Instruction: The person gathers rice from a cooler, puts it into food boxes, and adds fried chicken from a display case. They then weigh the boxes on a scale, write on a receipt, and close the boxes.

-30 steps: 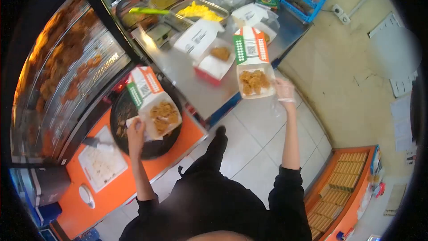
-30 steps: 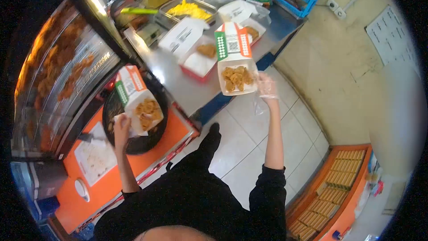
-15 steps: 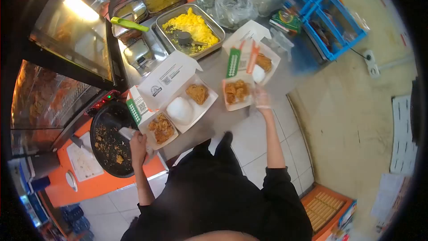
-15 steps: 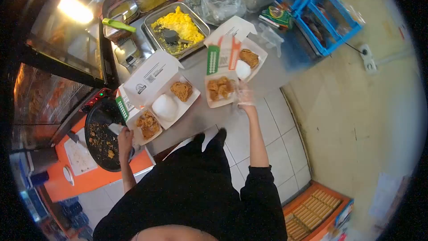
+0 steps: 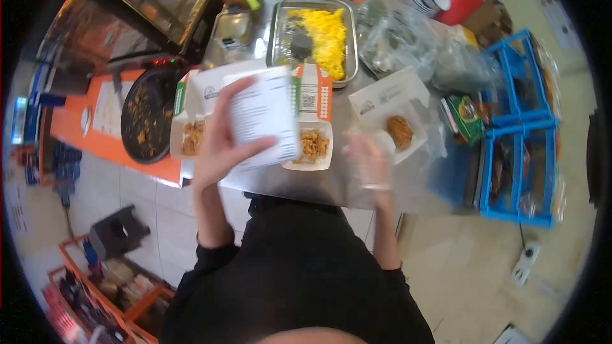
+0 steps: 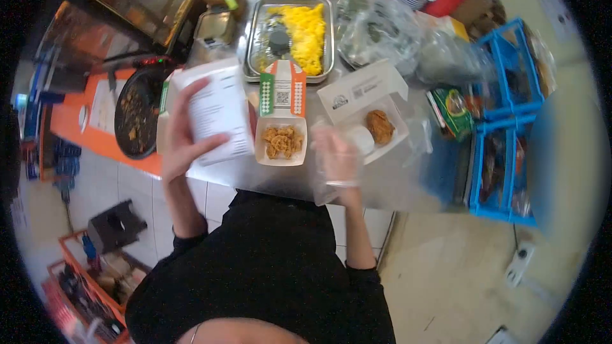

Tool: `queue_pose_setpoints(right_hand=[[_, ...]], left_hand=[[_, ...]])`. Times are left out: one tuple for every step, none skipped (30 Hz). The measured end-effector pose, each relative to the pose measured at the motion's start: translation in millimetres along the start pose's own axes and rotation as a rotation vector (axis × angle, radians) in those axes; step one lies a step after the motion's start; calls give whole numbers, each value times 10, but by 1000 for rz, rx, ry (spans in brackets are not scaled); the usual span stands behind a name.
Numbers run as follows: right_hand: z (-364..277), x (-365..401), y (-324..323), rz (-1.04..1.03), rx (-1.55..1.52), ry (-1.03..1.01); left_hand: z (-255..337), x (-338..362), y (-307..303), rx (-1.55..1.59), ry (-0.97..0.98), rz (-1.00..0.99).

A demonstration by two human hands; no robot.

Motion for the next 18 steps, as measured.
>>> queue_pose_setpoints(right_hand=[[-188, -44, -187, -68, -224, -9], [-354, -100, -371, -129, -444, -8], [-473, -163, -508, -183, -660, -2], [-551, -224, -614, -168, -607, -51], [-635, -283, -679, -150, -554, -104], [-754, -332, -748, -140, -521, -75], [-873, -381, -818, -132, -489, -45], [-876, -465, -877, -66, -543, -113], [-846, -550, -922, -3, -599, -181], [-839, -617, -984, 57, -656, -249], [-839, -673, -1029, 58, -637, -266], [-833, -726, -1074, 59, -621, -279], [-821, -773, -1108, 62, -607, -290], [-808, -818, -1117, 44, -620, -289], [-799, -865, -1121, 27, -632, -289], [-796, -912, -1117, 8, -645, -289], [-808, -945, -1101, -19, -644, -265], [-833, -965, -1093, -47, -644, -242]], left_hand=[[22, -122, 216, 11, 33, -68], [45, -218, 423, 27, 69, -145], [97, -302, 615, 32, 99, -197], [147, -361, 796, 39, 134, -252], [106, -394, 941, 134, 97, -292], [120, -432, 1042, 140, 125, -284], [135, -466, 1132, 145, 151, -278], [156, -499, 1209, 148, 177, -271], [170, -523, 1274, 229, 107, -261], [172, -551, 1322, 291, 104, -224], [167, -581, 1370, 352, 100, -187], [159, -609, 1398, 411, 93, -152], [152, -631, 1427, 417, 89, -144], [145, -650, 1446, 423, 83, -135], [134, -669, 1454, 430, 78, -126], [131, -685, 1452, 381, 106, -114], [122, -698, 1439, 330, 134, -102], [119, -712, 1424, 279, 163, -91]])
Point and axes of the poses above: each hand's wrist, its own x-axis away from the middle knuckle, its own y-axis out of the palm, z = x × y, the point moved 6 cm from there along -x, towards the middle knuckle, and after that the axes turned 8 degrees about x, right-handed, at the moved point
